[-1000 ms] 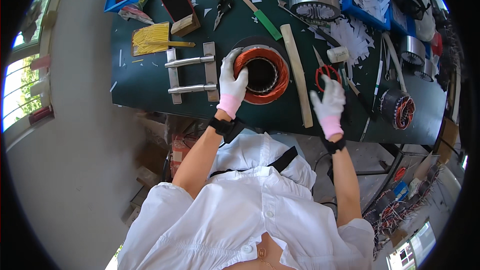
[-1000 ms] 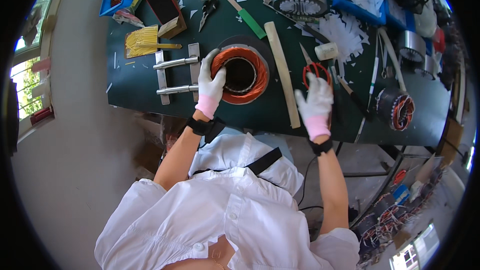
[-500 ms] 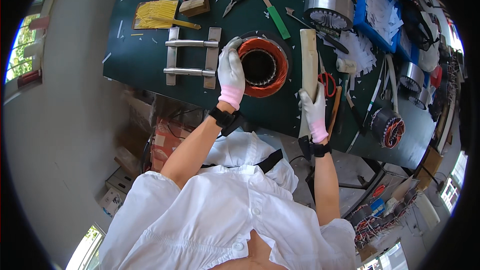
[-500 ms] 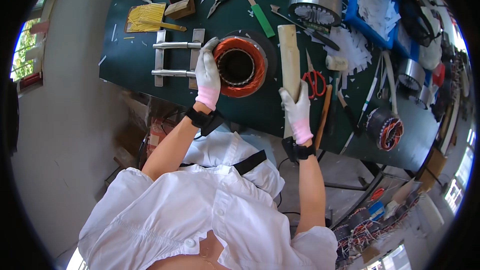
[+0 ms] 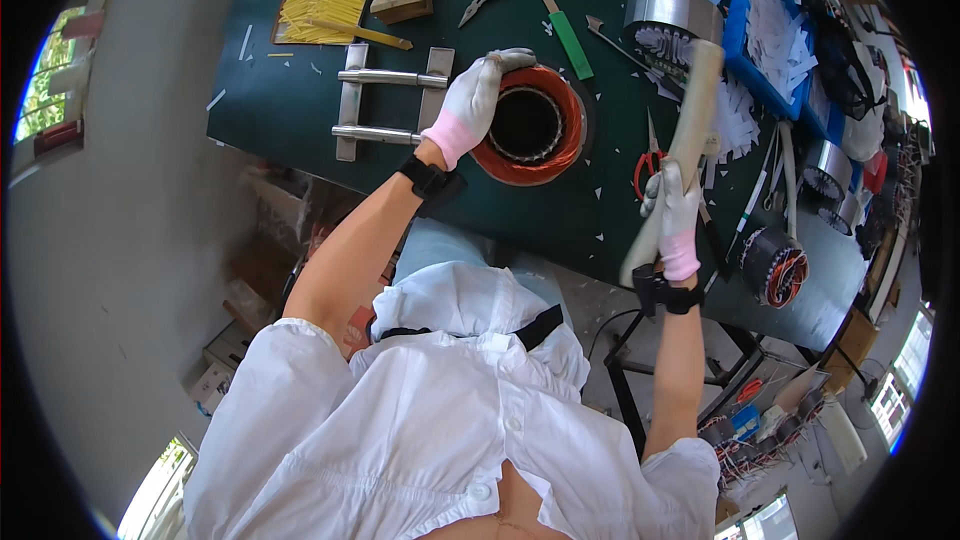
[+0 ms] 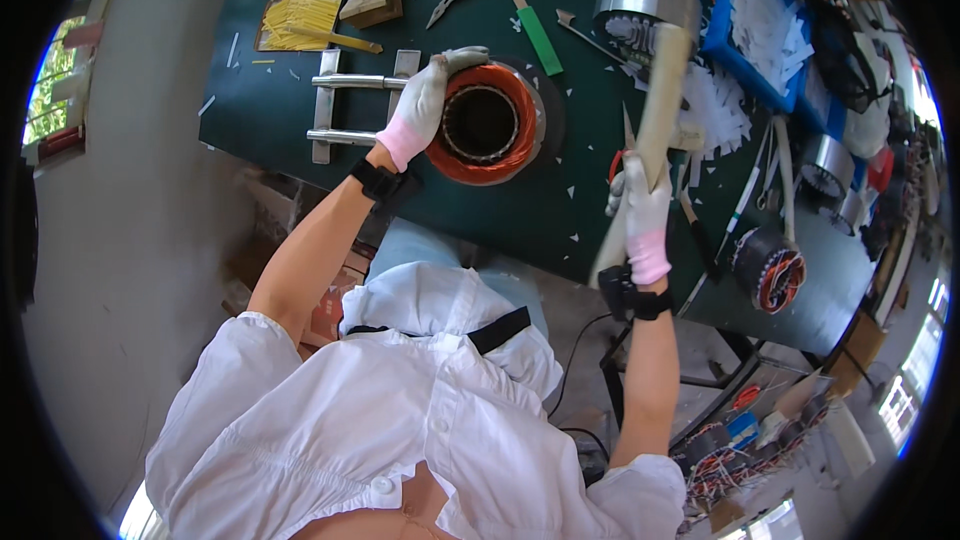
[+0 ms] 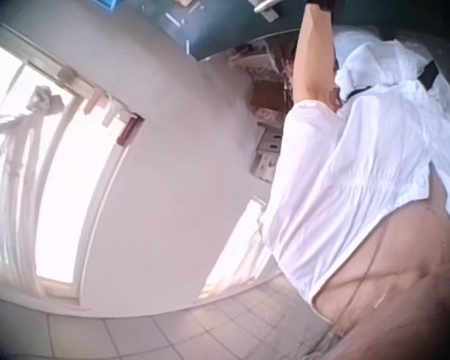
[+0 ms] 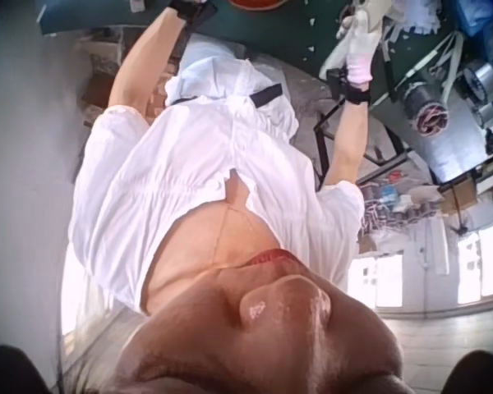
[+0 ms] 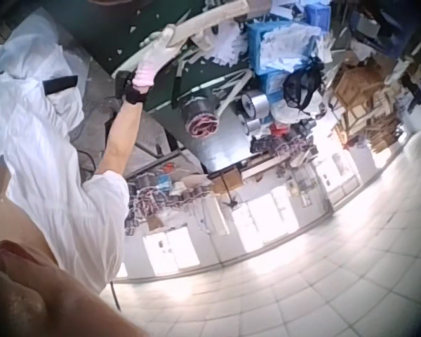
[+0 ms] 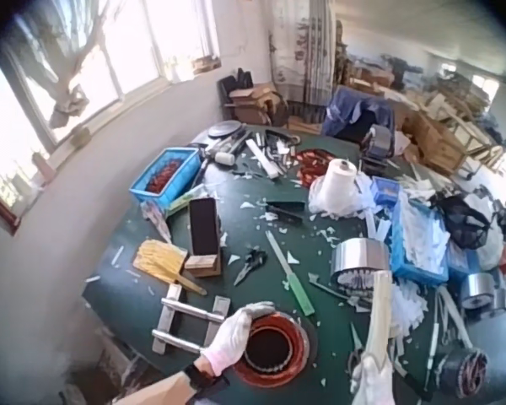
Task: Shaping and fitting components into a motor stator housing using a mallet, scissors, and a shaping stick.
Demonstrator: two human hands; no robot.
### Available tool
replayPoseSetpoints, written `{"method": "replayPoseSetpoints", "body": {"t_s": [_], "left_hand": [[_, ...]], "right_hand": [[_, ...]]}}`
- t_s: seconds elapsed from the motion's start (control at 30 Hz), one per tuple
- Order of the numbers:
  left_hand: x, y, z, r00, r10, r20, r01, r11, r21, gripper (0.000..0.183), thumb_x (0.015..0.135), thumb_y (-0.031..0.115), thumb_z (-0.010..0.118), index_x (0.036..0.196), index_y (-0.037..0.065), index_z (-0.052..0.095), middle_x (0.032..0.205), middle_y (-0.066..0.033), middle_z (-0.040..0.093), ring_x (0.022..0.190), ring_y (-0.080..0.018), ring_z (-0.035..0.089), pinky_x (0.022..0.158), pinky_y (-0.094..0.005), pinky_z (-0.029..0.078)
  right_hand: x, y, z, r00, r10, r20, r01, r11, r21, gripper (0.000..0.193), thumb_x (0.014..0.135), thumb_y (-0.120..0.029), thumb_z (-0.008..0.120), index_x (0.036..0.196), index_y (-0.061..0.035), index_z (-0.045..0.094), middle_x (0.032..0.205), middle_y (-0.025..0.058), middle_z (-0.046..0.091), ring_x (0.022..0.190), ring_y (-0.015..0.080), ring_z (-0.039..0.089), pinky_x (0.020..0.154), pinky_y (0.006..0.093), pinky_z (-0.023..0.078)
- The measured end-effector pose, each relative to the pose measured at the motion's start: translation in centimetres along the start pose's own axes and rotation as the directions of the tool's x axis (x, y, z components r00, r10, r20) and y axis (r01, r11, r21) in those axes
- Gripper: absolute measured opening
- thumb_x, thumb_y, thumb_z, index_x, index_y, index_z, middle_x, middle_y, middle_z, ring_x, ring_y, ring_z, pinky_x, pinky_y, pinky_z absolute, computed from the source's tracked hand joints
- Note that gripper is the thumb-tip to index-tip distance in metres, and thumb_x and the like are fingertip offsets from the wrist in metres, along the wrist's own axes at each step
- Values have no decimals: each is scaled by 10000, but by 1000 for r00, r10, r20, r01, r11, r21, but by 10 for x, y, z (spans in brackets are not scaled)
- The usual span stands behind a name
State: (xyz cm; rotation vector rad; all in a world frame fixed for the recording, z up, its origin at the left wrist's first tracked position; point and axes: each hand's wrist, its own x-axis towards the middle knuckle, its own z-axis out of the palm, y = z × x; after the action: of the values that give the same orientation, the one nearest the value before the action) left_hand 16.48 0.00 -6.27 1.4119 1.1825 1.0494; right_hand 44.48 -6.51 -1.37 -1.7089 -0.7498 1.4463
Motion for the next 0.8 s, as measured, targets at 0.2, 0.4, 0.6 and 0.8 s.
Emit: {"method": "replayPoseSetpoints", "body": {"t_s": [0.2,0.4,0.6,0.8], "left_hand": [[-9,-5,9,867,-105,-487,29,986,-161,536,982,332,197,1126,-14,580,1086,-151,618,1044,-284,575,954,-336,406],[-23,-2,30,885,-109,-452,72,992,-99,545,997,381,244,1203,-34,531,1158,-130,585,1079,-200,552,981,-307,401],[-9,-7,15,963,-73,-259,39,990,-134,544,1007,362,234,1170,-49,552,1125,-131,602,1055,-196,566,956,-300,419],[-11,2,20,919,-44,-392,31,999,-40,454,994,306,265,1109,-9,572,1045,-146,609,992,-263,579,913,-328,429]], "right_hand": [[-6,-11,17,964,133,230,-6,877,-481,307,835,-270,645,1000,-45,517,586,-28,477,446,63,465,412,210,387],[-20,2,41,985,146,95,-123,968,-218,258,847,-243,629,1001,-59,534,585,-20,473,443,68,456,411,222,403],[13,-12,4,996,81,-38,-81,996,-20,278,828,-252,640,981,-46,531,593,-26,481,448,62,473,397,207,384],[3,-9,15,966,87,243,41,877,-478,338,823,-251,648,1050,-42,513,592,-29,474,437,59,454,406,213,399]]}}
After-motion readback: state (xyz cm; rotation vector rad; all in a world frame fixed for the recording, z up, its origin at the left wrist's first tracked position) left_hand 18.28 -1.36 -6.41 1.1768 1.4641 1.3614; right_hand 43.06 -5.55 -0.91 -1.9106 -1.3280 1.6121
